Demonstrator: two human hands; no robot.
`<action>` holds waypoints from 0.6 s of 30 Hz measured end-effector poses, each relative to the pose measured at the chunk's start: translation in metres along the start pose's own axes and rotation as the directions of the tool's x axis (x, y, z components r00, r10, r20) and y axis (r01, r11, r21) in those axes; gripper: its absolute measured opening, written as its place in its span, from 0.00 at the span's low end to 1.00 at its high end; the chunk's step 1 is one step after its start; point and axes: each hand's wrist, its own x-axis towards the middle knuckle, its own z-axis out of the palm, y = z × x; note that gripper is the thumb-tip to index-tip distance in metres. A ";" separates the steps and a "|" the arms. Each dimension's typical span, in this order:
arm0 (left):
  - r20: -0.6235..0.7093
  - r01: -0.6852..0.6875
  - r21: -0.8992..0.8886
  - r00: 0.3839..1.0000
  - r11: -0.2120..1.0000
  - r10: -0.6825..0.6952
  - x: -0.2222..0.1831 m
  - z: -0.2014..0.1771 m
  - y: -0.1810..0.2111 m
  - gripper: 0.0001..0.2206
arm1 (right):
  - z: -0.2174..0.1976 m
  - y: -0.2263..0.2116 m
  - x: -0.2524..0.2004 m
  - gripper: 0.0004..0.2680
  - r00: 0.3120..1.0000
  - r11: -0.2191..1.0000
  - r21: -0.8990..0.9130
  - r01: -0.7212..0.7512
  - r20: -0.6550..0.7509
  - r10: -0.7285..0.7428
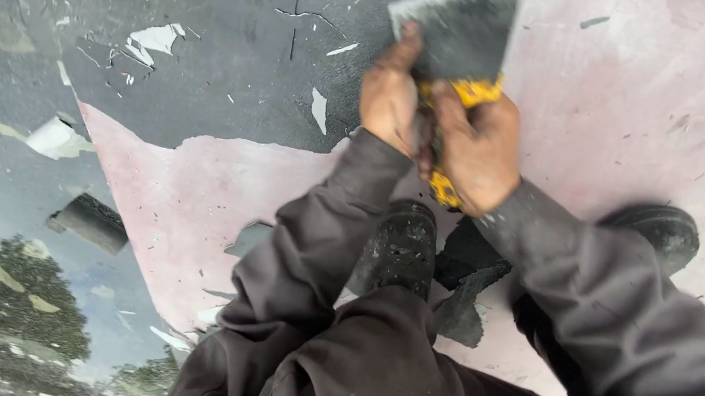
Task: Scraping off layers of old paint or coating from a flat industrial surface using a hand scraper.
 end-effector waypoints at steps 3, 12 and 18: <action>-0.231 0.167 0.199 0.966 0.966 -0.119 -0.010 0.012 0.055 0.26 | 0.021 -0.009 0.010 0.08 0.991 0.991 0.127 0.046 0.122 -0.061; -0.046 0.329 -0.212 0.937 0.920 -0.346 -0.070 -0.004 -0.047 0.27 | -0.079 -0.004 -0.020 0.13 0.832 0.840 -0.330 -0.430 0.216 0.511; 0.003 0.142 -0.388 0.988 0.911 -0.153 -0.085 -0.037 -0.052 0.25 | -0.072 0.007 -0.029 0.10 0.850 0.913 -0.210 -0.349 0.338 0.403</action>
